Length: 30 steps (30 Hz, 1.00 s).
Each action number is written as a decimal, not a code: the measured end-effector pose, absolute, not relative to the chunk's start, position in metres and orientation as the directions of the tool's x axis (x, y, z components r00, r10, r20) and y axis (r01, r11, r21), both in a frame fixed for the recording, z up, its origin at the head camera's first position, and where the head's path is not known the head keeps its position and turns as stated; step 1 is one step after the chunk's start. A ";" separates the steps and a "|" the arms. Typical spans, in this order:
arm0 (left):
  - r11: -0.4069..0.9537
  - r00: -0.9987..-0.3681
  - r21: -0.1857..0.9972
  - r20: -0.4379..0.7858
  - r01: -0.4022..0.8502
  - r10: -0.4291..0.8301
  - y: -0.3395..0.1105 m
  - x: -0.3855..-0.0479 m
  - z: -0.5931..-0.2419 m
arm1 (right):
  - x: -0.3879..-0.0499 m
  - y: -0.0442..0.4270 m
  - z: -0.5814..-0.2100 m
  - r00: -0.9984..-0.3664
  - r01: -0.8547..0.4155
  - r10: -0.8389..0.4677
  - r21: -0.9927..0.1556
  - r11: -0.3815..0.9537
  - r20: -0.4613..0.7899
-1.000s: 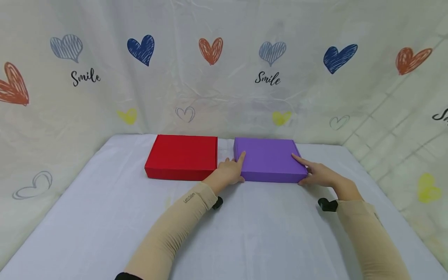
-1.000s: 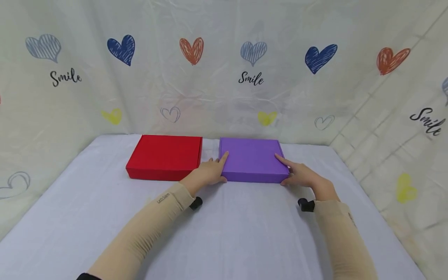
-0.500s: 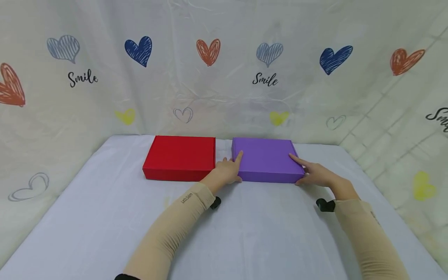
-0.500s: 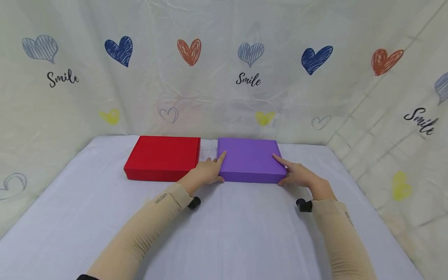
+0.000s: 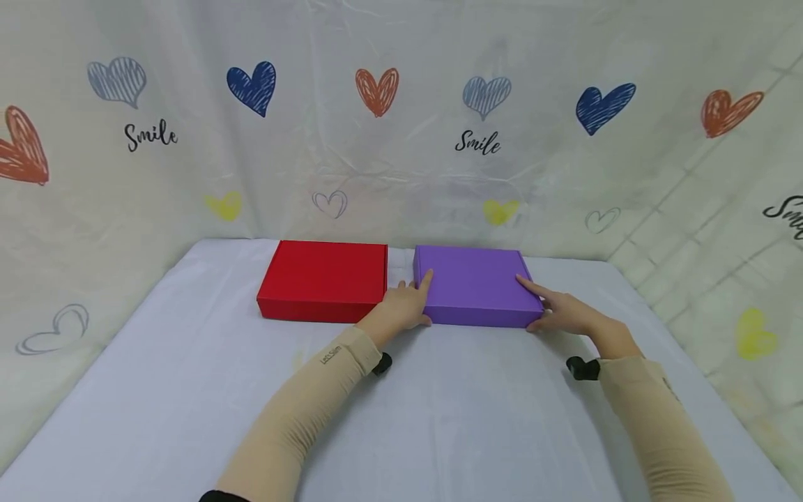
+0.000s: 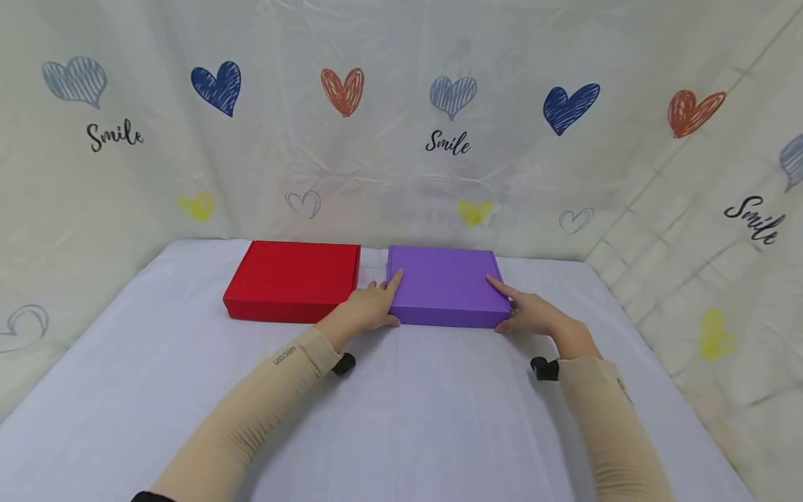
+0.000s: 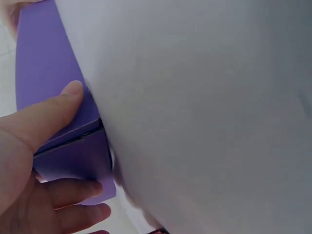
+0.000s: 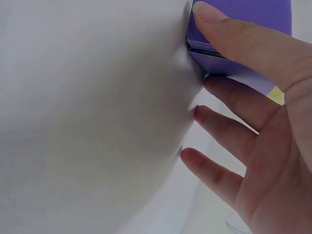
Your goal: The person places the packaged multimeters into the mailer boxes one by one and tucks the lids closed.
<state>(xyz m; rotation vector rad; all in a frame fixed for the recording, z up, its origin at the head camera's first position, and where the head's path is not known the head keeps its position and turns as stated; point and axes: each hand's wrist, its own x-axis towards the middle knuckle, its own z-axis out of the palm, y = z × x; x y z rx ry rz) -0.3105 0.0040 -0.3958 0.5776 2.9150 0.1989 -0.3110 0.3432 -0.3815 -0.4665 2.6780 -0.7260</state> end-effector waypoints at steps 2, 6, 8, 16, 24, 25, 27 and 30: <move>0.910 -0.908 0.162 -0.115 0.382 0.402 0.003 -0.311 -0.397 | -0.310 0.345 -0.381 -0.891 -0.225 -0.394 -0.533 0.815 -0.225; 0.899 -0.901 0.172 -0.094 0.403 0.423 0.002 -0.311 -0.396 | -0.305 0.348 -0.376 -0.887 -0.248 -0.407 -0.521 0.817 -0.217; 0.896 -0.900 0.186 -0.099 0.403 0.425 0.000 -0.310 -0.393 | -0.302 0.347 -0.372 -0.886 -0.261 -0.413 -0.512 0.818 -0.209; 0.885 -0.902 0.288 -0.126 0.365 0.413 -0.013 -0.304 -0.371 | -0.294 0.349 -0.353 -0.915 -0.297 -0.384 -0.438 0.848 -0.123; 0.856 -0.900 0.307 0.004 0.417 0.437 -0.060 -0.305 -0.359 | -0.296 0.350 -0.352 -0.940 -0.341 -0.320 -0.388 0.857 0.118; 0.855 -0.901 0.303 0.026 0.421 0.434 -0.068 -0.304 -0.357 | -0.297 0.350 -0.353 -0.936 -0.353 -0.314 -0.382 0.855 0.160; 0.856 -0.904 0.295 0.079 0.425 0.421 -0.085 -0.304 -0.353 | -0.297 0.351 -0.354 -0.918 -0.383 -0.305 -0.361 0.850 0.255; 0.873 -0.917 0.281 0.141 0.399 0.374 -0.113 -0.303 -0.345 | -0.301 0.354 -0.356 -0.884 -0.411 -0.291 -0.314 0.856 0.365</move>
